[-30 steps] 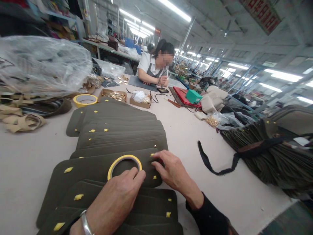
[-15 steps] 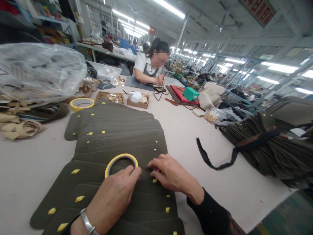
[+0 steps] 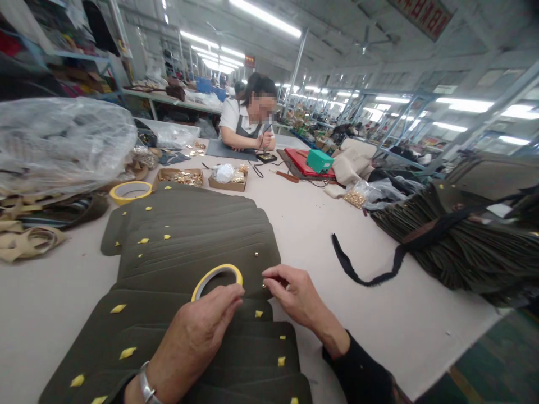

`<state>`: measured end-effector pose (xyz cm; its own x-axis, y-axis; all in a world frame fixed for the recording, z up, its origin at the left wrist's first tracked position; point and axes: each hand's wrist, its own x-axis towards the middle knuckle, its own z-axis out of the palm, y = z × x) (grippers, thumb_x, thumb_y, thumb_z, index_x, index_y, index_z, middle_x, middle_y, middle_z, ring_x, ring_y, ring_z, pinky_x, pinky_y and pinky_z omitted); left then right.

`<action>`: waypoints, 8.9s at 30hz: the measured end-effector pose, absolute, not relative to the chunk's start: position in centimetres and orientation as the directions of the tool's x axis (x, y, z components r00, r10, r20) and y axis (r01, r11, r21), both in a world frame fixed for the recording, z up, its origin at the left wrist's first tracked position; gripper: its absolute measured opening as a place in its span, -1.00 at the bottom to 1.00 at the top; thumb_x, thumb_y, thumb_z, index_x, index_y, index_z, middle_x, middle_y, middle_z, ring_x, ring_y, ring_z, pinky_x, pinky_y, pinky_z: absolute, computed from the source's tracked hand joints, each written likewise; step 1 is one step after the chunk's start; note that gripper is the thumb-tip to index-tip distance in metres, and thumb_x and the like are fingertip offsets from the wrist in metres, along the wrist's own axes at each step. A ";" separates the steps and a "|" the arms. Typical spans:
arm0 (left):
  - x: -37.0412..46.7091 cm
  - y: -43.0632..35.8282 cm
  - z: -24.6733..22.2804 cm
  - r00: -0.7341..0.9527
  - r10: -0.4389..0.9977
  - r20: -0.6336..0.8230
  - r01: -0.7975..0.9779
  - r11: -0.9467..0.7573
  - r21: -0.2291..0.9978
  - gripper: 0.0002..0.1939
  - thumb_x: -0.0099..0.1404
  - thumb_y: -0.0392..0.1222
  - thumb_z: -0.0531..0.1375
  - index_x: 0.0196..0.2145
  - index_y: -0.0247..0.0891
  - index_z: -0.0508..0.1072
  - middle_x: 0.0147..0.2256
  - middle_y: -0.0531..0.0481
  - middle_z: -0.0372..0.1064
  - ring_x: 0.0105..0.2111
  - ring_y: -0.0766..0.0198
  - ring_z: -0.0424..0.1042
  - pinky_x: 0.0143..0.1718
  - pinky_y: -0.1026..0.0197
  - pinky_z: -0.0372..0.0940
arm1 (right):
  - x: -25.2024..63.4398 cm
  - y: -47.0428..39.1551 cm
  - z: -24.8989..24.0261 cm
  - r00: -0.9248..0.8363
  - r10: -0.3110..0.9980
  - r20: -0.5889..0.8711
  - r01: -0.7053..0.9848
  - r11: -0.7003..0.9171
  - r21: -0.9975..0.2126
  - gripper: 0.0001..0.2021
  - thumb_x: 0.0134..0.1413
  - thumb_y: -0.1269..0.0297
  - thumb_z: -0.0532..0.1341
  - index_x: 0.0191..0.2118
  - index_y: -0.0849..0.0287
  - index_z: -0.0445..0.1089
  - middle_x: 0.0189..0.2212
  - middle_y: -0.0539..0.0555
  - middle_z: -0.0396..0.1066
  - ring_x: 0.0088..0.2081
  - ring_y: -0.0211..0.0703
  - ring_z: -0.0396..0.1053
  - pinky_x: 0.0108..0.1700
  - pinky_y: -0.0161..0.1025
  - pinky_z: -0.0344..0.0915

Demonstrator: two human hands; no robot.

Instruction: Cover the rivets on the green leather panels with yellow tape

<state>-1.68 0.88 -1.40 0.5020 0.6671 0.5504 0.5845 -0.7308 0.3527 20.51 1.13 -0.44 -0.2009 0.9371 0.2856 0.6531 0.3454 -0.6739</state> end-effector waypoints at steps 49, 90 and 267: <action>0.6 0.5 -1.6 0.565 0.823 0.056 0.813 -0.567 0.132 -0.78 0.32 -0.44 0.02 -0.25 -0.20 0.40 -0.28 -0.04 0.36 -0.28 0.10 0.32 -0.26 0.05 0.30 | 19.8 2.0 -2.6 -0.158 0.982 0.101 0.773 0.187 -0.606 -0.86 0.09 0.46 0.19 -0.42 0.17 0.46 -0.51 0.01 0.48 -0.45 -0.21 0.41 -0.35 -0.30 0.28; -0.5 1.1 -2.3 0.448 0.688 0.571 0.630 -0.696 0.345 -0.62 0.48 -0.12 -0.07 0.17 -0.32 0.15 -0.10 -0.08 0.52 -0.22 0.32 0.55 -0.16 0.36 0.40 | 18.1 0.7 0.1 -0.415 0.765 0.493 0.526 0.644 -0.556 -0.85 0.21 0.46 0.12 -0.18 0.17 0.41 -0.28 0.12 0.48 -0.23 -0.15 0.41 -0.16 -0.23 0.37; -0.1 3.2 -2.3 0.557 0.670 0.491 0.560 -0.740 0.374 -0.81 0.44 -0.26 -0.02 -0.06 -0.19 0.32 -0.33 0.04 0.45 -0.36 0.24 0.46 -0.34 0.21 0.36 | 20.7 2.8 -1.5 -0.114 0.992 -0.055 0.833 0.066 -0.549 -0.86 0.07 0.42 0.22 -0.43 0.16 0.52 -0.52 0.02 0.53 -0.46 -0.18 0.45 -0.40 -0.31 0.25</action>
<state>-0.06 3.18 -2.31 0.5571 0.6695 0.4913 0.5596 -0.7398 0.3735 20.65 2.82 -1.47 -0.1145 0.9919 -0.0547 0.8334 0.0659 -0.5487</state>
